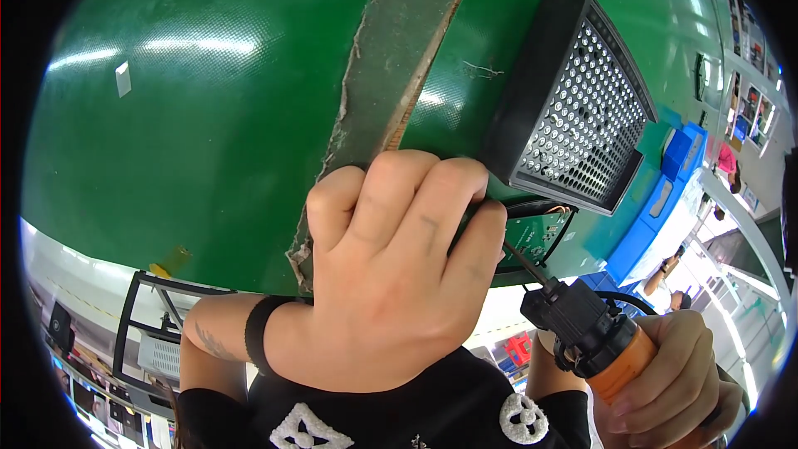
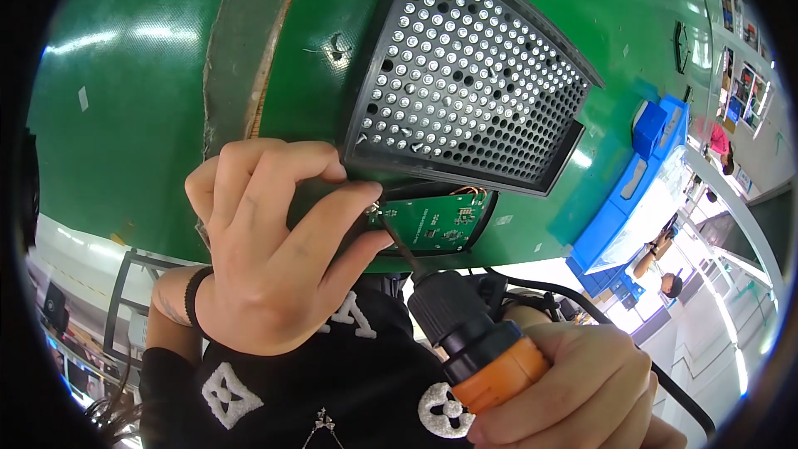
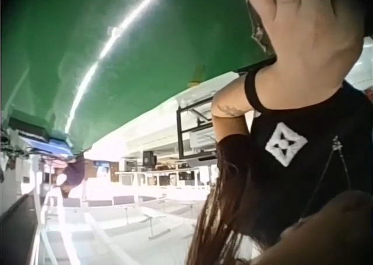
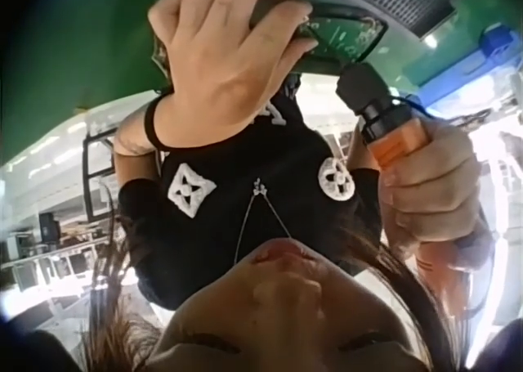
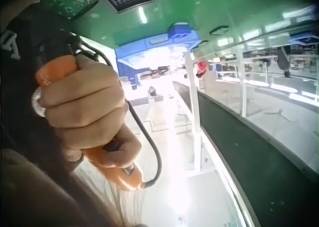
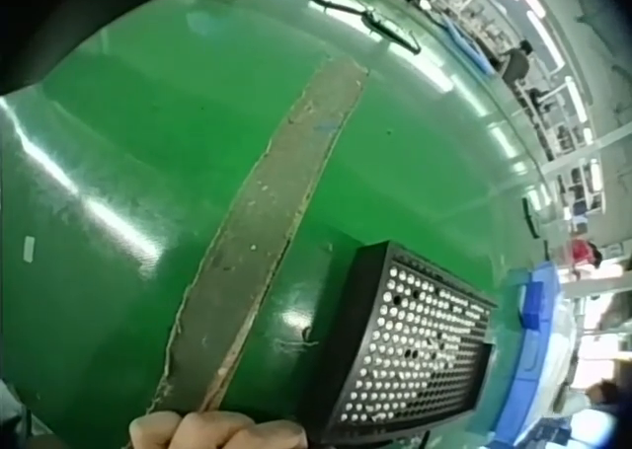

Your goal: The person picks up a circuit board and uses a power screwdriver to drive screws into it before fitting a plastic cover onto the assembly. After completing the unit, they place it onto the green conveyor belt.

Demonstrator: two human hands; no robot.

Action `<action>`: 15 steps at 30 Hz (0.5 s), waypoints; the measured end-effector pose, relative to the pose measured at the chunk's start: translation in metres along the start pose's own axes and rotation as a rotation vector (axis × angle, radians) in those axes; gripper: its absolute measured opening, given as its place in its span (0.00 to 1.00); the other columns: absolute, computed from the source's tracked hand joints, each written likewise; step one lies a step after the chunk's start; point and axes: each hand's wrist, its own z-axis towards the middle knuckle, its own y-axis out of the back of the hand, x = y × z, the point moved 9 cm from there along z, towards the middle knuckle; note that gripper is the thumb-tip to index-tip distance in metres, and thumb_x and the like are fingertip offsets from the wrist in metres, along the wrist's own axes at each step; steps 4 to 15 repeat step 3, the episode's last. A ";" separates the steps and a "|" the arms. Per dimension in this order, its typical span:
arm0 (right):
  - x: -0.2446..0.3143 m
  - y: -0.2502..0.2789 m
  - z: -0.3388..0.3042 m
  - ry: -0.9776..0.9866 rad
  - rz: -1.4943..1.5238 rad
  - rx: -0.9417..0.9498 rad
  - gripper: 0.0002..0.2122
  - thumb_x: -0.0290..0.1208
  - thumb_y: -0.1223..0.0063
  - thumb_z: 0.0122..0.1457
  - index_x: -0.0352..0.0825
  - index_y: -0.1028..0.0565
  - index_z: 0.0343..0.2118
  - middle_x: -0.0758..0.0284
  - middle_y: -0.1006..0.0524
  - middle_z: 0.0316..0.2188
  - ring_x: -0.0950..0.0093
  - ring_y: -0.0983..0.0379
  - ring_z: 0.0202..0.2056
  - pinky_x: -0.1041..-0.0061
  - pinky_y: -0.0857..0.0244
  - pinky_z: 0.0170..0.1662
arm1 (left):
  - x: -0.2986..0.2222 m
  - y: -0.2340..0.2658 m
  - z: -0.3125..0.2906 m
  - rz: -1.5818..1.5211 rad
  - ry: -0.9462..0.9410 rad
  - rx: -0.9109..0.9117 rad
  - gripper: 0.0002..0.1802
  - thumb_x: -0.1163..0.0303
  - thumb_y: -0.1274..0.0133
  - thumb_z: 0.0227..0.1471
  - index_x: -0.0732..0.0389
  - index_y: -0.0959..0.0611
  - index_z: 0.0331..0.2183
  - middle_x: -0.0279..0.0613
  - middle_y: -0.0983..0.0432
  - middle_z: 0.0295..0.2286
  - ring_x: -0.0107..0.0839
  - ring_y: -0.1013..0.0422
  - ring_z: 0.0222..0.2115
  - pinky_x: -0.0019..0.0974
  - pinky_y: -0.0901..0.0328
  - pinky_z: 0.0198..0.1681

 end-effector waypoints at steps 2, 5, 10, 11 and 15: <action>0.000 -0.002 -0.001 -0.034 -0.012 0.032 0.16 0.26 0.44 0.47 0.37 0.33 0.40 0.76 0.33 0.14 0.85 0.36 0.13 0.86 0.36 0.16 | 0.000 -0.001 0.000 0.002 0.006 0.006 0.23 0.70 0.37 0.18 0.57 0.21 0.27 0.35 0.32 0.32 0.35 0.36 0.33 0.38 0.50 0.37; 0.001 -0.002 -0.001 -0.036 -0.011 0.033 0.16 0.26 0.44 0.47 0.37 0.33 0.40 0.76 0.33 0.14 0.85 0.36 0.13 0.86 0.36 0.16 | 0.000 -0.001 0.000 0.002 0.008 0.006 0.23 0.70 0.37 0.18 0.57 0.21 0.27 0.35 0.32 0.32 0.35 0.36 0.33 0.38 0.50 0.37; 0.001 -0.002 -0.001 -0.036 -0.011 0.033 0.16 0.26 0.44 0.47 0.37 0.33 0.40 0.76 0.33 0.14 0.85 0.36 0.13 0.86 0.36 0.16 | 0.000 -0.001 0.000 0.002 0.008 0.006 0.23 0.70 0.37 0.18 0.57 0.21 0.27 0.35 0.32 0.32 0.35 0.36 0.33 0.38 0.50 0.37; 0.001 -0.002 -0.001 -0.036 -0.011 0.033 0.16 0.26 0.44 0.47 0.37 0.33 0.40 0.76 0.33 0.14 0.85 0.36 0.13 0.86 0.36 0.16 | 0.000 -0.001 0.000 0.002 0.008 0.006 0.23 0.70 0.37 0.18 0.57 0.21 0.27 0.35 0.32 0.32 0.35 0.36 0.33 0.38 0.50 0.37; 0.001 -0.002 -0.001 -0.036 -0.011 0.033 0.16 0.26 0.44 0.47 0.37 0.33 0.40 0.76 0.33 0.14 0.85 0.36 0.13 0.86 0.36 0.16 | 0.000 -0.001 0.000 0.002 0.008 0.006 0.23 0.70 0.37 0.18 0.57 0.21 0.27 0.35 0.32 0.32 0.35 0.36 0.33 0.38 0.50 0.37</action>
